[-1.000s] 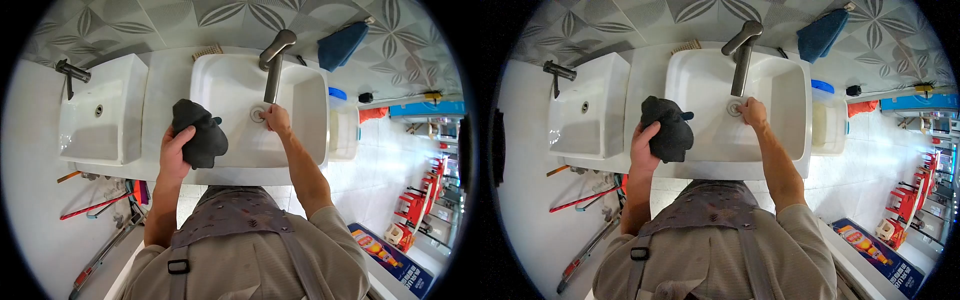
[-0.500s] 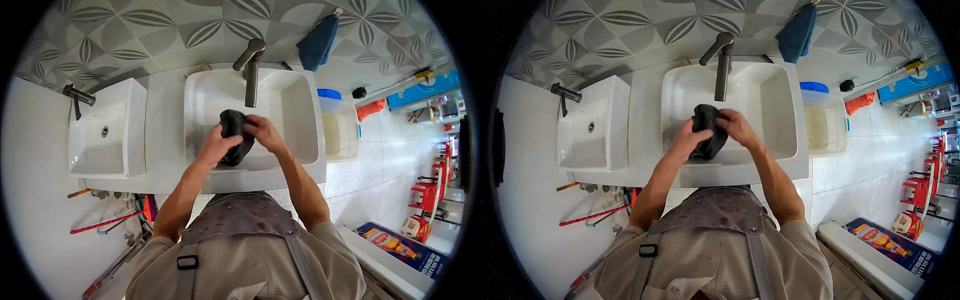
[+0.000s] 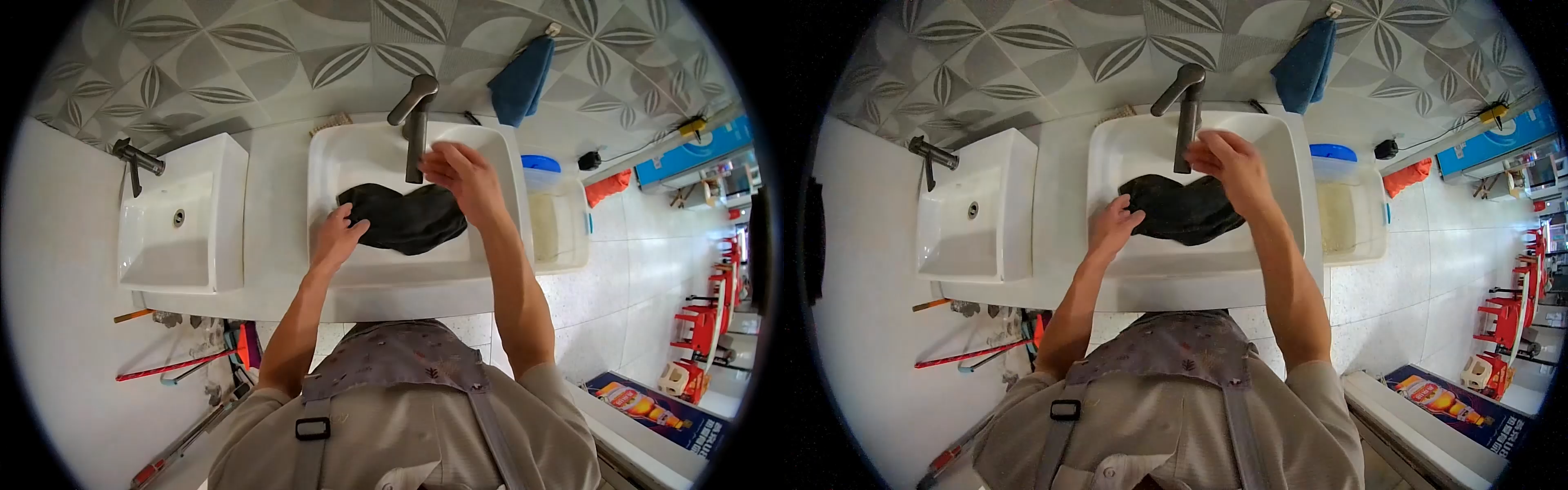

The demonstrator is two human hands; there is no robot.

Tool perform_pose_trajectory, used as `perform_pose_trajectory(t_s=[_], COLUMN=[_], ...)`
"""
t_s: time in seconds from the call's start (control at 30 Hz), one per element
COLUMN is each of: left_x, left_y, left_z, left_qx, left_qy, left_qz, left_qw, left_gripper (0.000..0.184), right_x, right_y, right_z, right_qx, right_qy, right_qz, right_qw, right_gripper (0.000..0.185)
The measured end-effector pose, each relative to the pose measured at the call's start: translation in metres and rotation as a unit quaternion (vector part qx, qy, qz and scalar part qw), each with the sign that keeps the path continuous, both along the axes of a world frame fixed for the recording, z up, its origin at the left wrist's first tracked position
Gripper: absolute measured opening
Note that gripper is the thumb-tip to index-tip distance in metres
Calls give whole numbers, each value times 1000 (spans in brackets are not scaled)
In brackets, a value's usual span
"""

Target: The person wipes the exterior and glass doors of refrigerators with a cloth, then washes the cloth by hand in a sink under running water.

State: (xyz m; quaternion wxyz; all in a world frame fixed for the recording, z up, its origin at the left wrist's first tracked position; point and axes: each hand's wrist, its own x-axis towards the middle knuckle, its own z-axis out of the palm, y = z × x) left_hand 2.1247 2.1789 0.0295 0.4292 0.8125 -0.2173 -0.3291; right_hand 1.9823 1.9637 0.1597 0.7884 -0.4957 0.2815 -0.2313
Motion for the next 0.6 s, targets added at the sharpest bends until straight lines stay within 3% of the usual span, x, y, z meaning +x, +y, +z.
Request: perform_pose_trajectory(t_s=[0.13,0.23,0.37,0.6], left_x=[-4,-9,-4,-3], left_y=[1,7,12,15], left_z=[-11,-2,-22,-40], left_qx=[1,31,28,18], left_qy=[-9,-81,-66,-9], left_qz=[-3,-34,-39,-39], left_qw=[1000,996,997,999], left_gripper=[73,71,71,74], right_x=[60,86,95,101], right_y=[12,8,2,-12], right_z=[18,23,22,39], right_qx=[118,126,91,110], right_qy=[-121,-127,-70,-89], right_qz=[30,48,37,13], right_qw=[985,983,993,990], right_gripper=[32,27,25,27])
